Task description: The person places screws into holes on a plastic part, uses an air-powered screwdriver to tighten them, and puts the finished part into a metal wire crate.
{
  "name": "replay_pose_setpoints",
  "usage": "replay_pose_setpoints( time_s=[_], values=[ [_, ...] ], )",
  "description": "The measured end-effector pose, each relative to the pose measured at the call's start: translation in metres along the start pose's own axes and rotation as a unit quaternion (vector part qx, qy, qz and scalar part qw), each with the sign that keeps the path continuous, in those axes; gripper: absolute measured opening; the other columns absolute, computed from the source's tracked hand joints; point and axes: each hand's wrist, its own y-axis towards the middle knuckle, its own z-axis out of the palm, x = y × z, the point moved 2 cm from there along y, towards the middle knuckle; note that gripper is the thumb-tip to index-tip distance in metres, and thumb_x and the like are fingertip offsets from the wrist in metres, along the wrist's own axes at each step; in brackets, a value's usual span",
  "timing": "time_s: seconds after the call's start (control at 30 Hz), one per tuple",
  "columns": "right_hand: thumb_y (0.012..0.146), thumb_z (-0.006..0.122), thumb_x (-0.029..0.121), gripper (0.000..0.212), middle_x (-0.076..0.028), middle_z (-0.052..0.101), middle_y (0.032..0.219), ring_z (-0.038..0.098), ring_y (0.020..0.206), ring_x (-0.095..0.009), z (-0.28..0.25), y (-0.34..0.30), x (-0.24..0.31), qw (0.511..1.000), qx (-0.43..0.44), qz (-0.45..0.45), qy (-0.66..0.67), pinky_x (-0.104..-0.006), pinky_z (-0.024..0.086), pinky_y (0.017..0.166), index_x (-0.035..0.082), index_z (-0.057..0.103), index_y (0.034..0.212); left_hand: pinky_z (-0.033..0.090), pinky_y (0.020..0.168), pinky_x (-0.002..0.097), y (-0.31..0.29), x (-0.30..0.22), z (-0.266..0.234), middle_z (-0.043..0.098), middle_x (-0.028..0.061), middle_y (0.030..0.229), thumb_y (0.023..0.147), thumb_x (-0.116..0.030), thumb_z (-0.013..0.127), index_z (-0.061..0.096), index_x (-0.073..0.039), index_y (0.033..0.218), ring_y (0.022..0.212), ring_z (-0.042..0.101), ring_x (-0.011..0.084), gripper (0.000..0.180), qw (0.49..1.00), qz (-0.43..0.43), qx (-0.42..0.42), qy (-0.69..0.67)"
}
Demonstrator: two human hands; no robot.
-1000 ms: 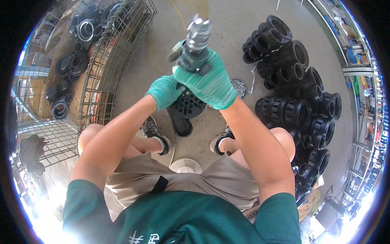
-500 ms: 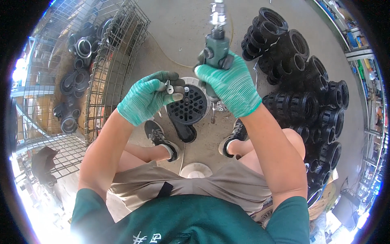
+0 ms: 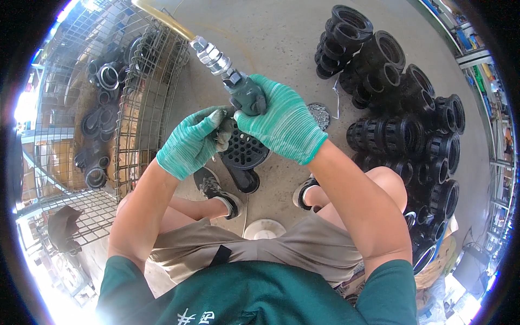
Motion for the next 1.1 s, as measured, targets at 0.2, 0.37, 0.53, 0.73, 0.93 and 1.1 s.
replay_pose_setpoints(
  time_s=[0.2,0.37,0.53,0.73,0.93,1.1],
  values=[
    [0.081,0.075,0.012,0.036,-0.014,0.069,0.09,0.067,0.077,-0.025,0.009,-0.007,0.006,0.997,-0.009,-0.008,-0.078,-0.0356,0.055,0.075,0.006,0.062,0.114,0.052,0.067,0.0262,0.001,0.008,0.01,0.065,0.0056,0.094,0.102,-0.018,0.06,0.058,0.002,0.135,0.075,0.058,0.012,0.038,0.999,-0.008,-0.004,0.043],
    [0.081,0.075,0.012,0.035,-0.016,0.068,0.087,0.065,0.074,-0.028,0.013,-0.008,-0.004,0.996,-0.009,-0.021,-0.084,-0.0368,0.054,0.072,0.006,0.062,0.113,0.049,0.063,0.0242,0.006,0.015,0.012,0.064,0.0049,0.095,0.102,-0.018,0.059,0.049,-0.001,0.143,0.075,0.058,0.0097,0.045,0.992,0.04,-0.02,0.115],
    [0.082,0.076,0.013,0.037,-0.014,0.07,0.091,0.067,0.079,-0.023,0.011,-0.007,-0.002,0.999,-0.012,0.014,-0.029,-0.0357,0.055,0.076,0.006,0.062,0.115,0.048,0.063,0.0233,0.001,0.009,0.018,0.063,0.0047,0.098,0.102,-0.018,0.058,0.041,-0.004,0.148,0.075,0.058,0.0088,0.051,0.988,0.072,-0.014,0.136],
    [0.083,0.076,0.013,0.042,-0.009,0.071,0.101,0.068,0.092,-0.019,0.006,-0.007,0.0,0.995,0.041,0.083,0.046,-0.0334,0.056,0.086,0.006,0.062,0.122,0.049,0.065,0.0234,0.002,0.012,0.016,0.064,0.0061,0.102,0.103,-0.018,0.057,0.043,-0.004,0.147,0.077,0.06,0.0094,0.048,0.993,0.046,-0.002,0.108],
    [0.084,0.076,0.009,0.038,-0.007,0.07,0.097,0.066,0.088,-0.015,0.006,-0.006,-0.004,0.997,0.025,0.075,0.015,-0.032,0.056,0.084,0.003,0.062,0.119,0.055,0.07,0.0301,0.002,0.012,0.011,0.065,0.0124,0.107,0.101,-0.008,0.054,0.048,0.0,0.142,0.083,0.065,0.0187,0.042,0.998,0.024,0.053,-0.017],
    [0.085,0.077,0.01,0.031,-0.004,0.069,0.092,0.065,0.083,-0.013,-0.002,-0.004,0.002,0.999,-0.017,0.037,-0.012,-0.0313,0.056,0.08,0.003,0.064,0.112,0.055,0.101,0.0431,0.0,0.011,0.003,0.064,0.0204,0.118,0.09,0.001,0.056,0.052,0.009,0.132,0.11,0.066,0.0311,0.043,0.998,0.021,0.046,-0.041]
  ],
)
